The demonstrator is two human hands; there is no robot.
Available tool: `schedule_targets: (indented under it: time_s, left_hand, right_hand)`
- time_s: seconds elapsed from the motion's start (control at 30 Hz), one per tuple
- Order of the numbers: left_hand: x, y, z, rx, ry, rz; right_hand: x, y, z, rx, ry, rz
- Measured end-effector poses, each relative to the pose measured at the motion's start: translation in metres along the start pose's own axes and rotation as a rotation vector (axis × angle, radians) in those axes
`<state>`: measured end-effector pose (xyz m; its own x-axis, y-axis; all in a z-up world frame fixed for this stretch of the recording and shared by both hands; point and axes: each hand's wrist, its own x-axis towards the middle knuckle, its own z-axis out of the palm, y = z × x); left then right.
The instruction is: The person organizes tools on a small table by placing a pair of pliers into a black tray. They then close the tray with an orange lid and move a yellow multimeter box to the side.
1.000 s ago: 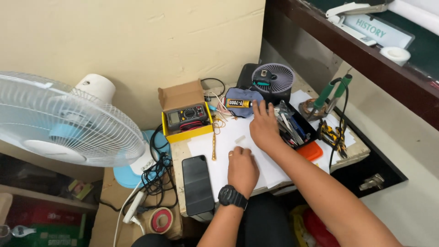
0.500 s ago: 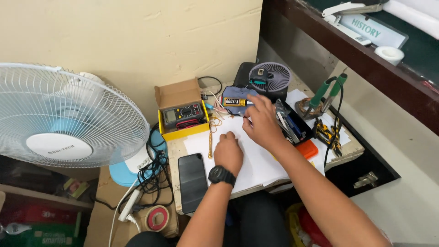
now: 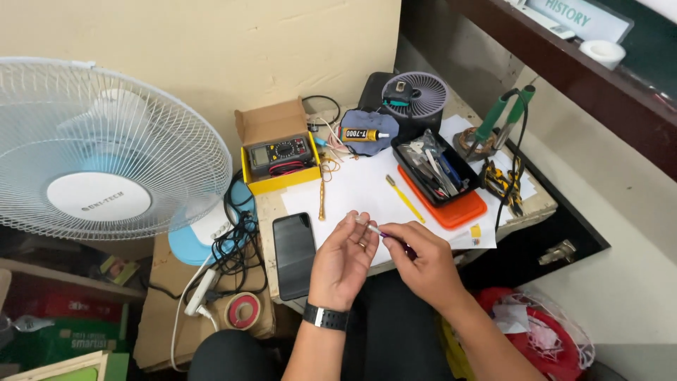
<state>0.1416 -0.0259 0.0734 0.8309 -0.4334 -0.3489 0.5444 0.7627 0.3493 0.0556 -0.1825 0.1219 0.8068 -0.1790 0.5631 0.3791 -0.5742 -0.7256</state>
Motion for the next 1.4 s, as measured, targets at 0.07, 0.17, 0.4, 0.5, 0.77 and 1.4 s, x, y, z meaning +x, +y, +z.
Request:
schedule_targets:
  time_s: [0.07, 0.17, 0.4, 0.5, 0.77, 1.4]
  left_hand:
    - [-0.005, -0.003, 0.004, 0.026, -0.009, 0.014]
    - [-0.017, -0.003, 0.014, 0.143, -0.017, 0.092]
    - [-0.038, -0.017, 0.016, 0.59, 0.086, 0.365]
    - [-0.035, -0.026, 0.006, 0.592, 0.13, 0.386]
    - [-0.037, -0.039, 0.004, 0.567, 0.001, 0.359]
    - [-0.017, -0.059, -0.034, 1.377, 0.044, 0.602]
  right_hand:
    - [0.0, -0.002, -0.003, -0.003, -0.009, -0.006]
    - [0.0, -0.003, -0.006, -0.03, -0.021, -0.026]
    - [-0.013, -0.005, -0.014, -0.222, -0.063, -0.258]
    - [-0.02, 0.0, -0.01, -0.146, -0.08, -0.182]
    - [-0.032, 0.011, -0.002, 0.036, -0.037, 0.272]
    - [0.062, 0.14, -0.026, -0.845, -0.219, 0.187]
